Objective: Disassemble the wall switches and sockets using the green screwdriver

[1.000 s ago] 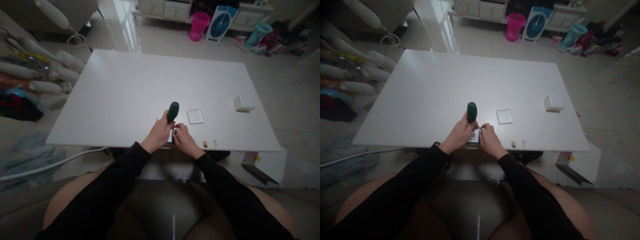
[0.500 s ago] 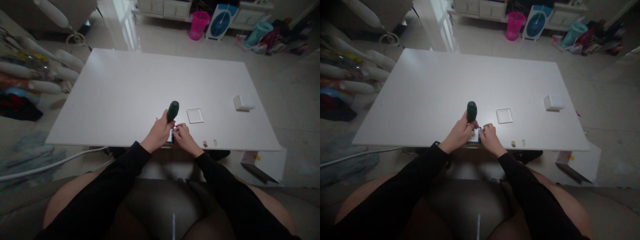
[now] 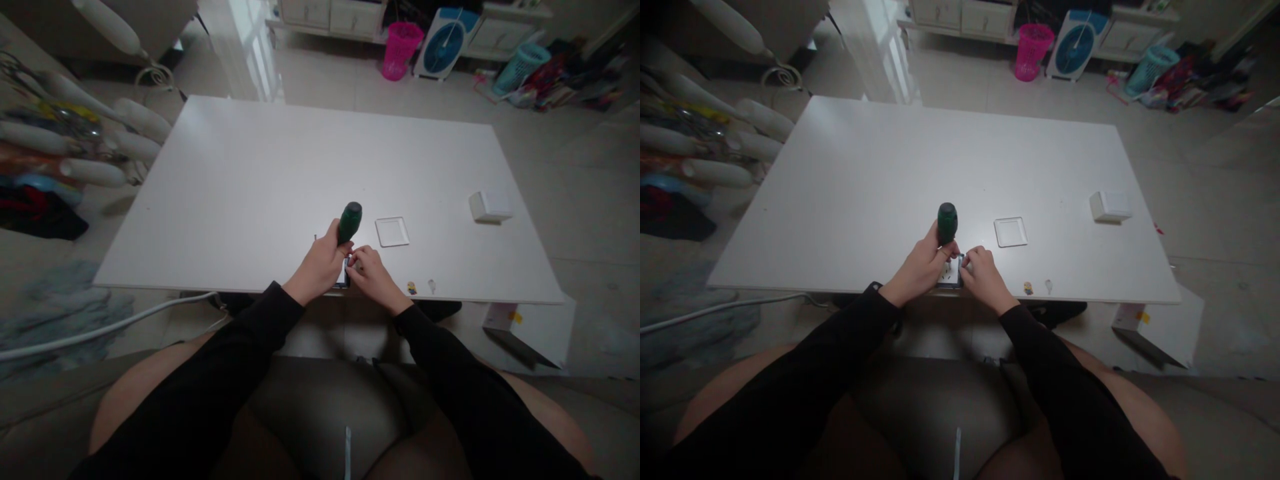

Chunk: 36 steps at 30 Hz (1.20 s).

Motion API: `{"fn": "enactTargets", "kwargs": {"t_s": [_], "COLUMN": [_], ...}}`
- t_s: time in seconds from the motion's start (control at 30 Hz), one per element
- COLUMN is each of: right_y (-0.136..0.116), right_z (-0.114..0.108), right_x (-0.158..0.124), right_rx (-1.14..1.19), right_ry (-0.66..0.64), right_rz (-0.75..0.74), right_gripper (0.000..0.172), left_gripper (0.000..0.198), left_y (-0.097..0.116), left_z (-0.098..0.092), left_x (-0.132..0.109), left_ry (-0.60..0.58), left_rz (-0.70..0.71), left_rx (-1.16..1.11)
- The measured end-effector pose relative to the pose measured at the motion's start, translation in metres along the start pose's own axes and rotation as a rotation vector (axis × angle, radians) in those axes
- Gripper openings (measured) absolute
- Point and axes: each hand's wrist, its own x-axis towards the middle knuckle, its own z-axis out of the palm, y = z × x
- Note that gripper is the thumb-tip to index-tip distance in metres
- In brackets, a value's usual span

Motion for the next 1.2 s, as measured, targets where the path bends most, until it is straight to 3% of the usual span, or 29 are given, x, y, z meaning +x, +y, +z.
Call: {"fn": "enactTargets", "kwargs": {"t_s": [0.1, 0.23, 0.33, 0.67, 1.2], "right_y": [-0.001, -0.002, -0.001, 0.005, 0.001], "right_z": [-0.004, -0.008, -0.007, -0.004, -0.004], "right_x": [0.001, -0.002, -0.004, -0.003, -0.003], "right_rx": [0.057, 0.085, 0.076, 0.029, 0.011], "right_ry": [-0.024, -0.088, -0.124, -0.133, -0.150], "right_rz": [0.036, -0.035, -0.103, -0.114, -0.085], "right_gripper": [0.017, 0.054, 0.068, 0.065, 0.055], "left_gripper": [0.021, 0.021, 0.022, 0.023, 0.016], "left_y": [0.000, -0.002, -0.003, -0.008, -0.013], "left_z": [0.000, 0.000, 0.000, 0.008, 0.011], "left_x": [0.000, 0.000, 0.000, -0.003, -0.002], "left_ry": [-0.005, 0.011, 0.023, 0.016, -0.002], "left_rz": [-0.009, 0.005, 0.021, 0.115, 0.129], "left_rx": [-0.003, -0.022, -0.036, -0.170, -0.131]}}
